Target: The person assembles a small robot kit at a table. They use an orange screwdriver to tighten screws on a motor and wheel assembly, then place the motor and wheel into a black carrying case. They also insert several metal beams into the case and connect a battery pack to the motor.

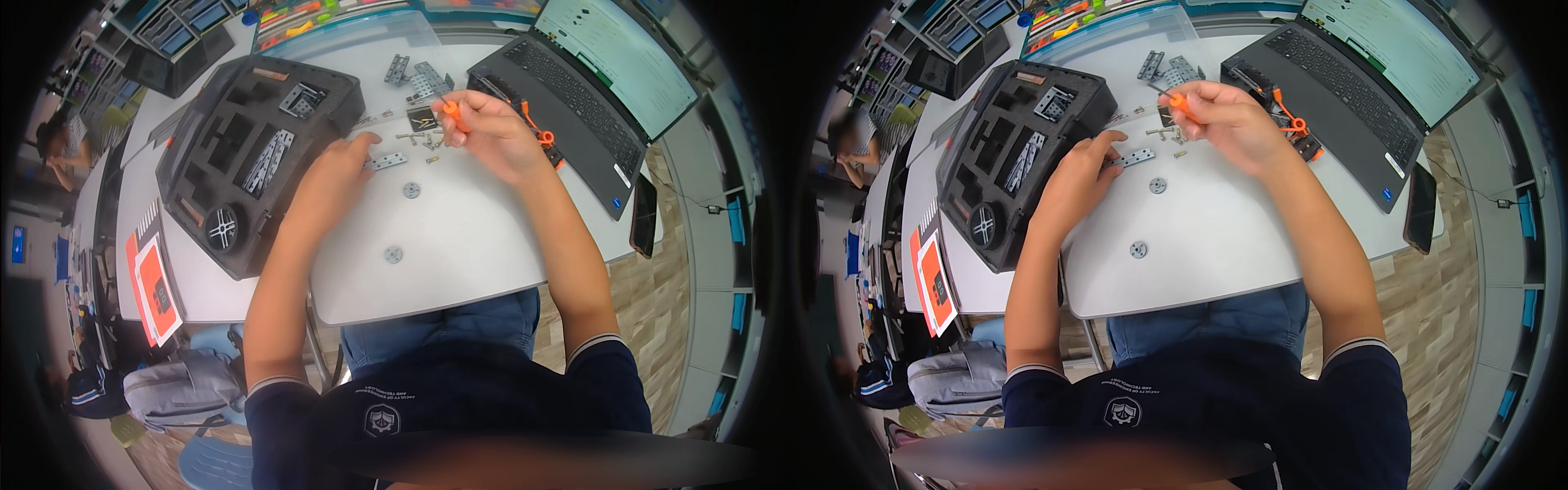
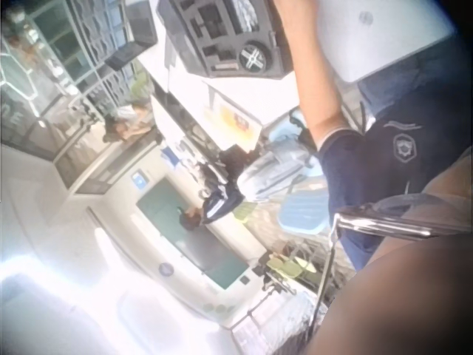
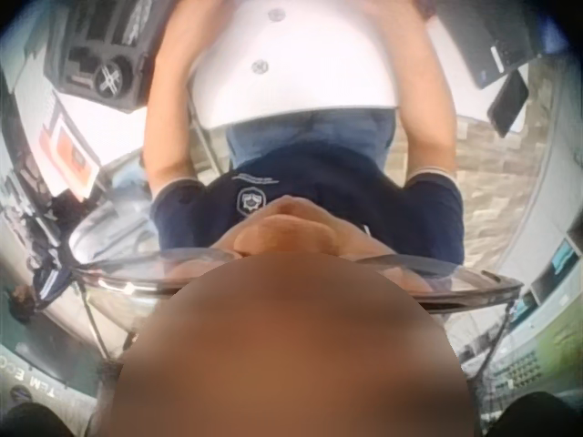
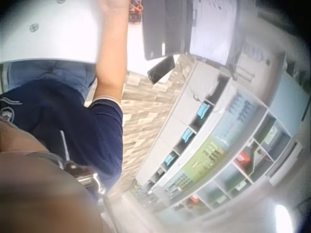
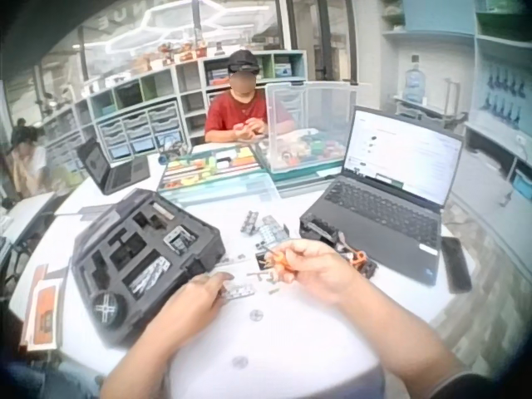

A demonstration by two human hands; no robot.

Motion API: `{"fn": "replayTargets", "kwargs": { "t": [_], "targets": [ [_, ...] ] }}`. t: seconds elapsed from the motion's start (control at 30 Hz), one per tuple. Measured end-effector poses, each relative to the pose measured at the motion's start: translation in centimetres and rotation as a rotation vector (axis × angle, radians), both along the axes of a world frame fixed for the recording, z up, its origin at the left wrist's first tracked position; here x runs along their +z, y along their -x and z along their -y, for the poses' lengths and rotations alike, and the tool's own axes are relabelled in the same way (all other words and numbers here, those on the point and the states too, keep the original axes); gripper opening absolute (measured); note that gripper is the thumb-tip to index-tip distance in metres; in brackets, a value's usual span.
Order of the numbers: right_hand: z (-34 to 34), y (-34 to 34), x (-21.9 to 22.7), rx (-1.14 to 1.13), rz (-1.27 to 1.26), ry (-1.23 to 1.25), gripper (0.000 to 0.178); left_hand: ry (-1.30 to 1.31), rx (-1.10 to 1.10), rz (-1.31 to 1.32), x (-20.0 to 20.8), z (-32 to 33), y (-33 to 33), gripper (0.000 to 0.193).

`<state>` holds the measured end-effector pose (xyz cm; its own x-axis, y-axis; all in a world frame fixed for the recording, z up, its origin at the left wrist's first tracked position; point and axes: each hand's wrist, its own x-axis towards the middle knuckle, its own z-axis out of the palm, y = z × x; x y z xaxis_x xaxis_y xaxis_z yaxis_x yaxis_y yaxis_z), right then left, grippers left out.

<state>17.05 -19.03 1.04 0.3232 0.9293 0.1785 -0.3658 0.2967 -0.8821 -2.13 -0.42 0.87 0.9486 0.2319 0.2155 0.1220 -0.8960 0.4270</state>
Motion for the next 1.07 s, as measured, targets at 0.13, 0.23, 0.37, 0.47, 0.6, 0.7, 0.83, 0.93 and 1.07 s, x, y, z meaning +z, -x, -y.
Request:
{"fn": "replayTargets", "kwargs": {
  "t": [0.13,0.23,0.37,0.47,0.6,0.7,0.83,0.93,1.07],
  "targets": [
    [0.2,-0.2,0.2,0.005,-0.026,0.0,0.038,-0.007,-0.059,0.069,-0.3,0.0,0.1,0.042],
    [0.3,-0.2,0.1,-0.008,-0.038,-0.01,0.036,0.037,-0.061,0.063,-0.4,-0.2,0.2,0.042],
    [0.7,-1.1,0.3,-0.016,-0.003,-0.077,0.036,0.024,-0.054,0.068,-0.4,-0.1,0.1,0.04],
    [1.5,-2.5,1.1,0.015,0.053,-0.299,0.036,0.035,-0.039,0.063,-0.6,0.2,0.1,0.038],
    [3.6,-4.3,2.8,-0.052,-0.056,-0.511,0.032,0.04,-0.029,0.083,-0.8,0.3,-0.1,0.037],
    [5.0,-5.3,3.5,-0.151,-0.03,-0.53,0.033,0.008,-0.022,0.104,-1.1,0.6,-0.3,0.039],
    [5.5,-6.4,3.1,-0.201,-0.05,-0.522,0.029,-0.015,-0.008,0.105,-1.1,0.8,-0.3,0.04],
    [5.7,-6.8,2.9,-0.205,-0.061,-0.513,0.027,0.017,-0.011,0.078,-1.2,0.7,-0.3,0.04],
    [5.8,-7.1,3.0,-0.206,-0.073,-0.522,0.028,-0.012,-0.027,0.077,-1.4,0.5,-0.6,0.04]
  ]
}}
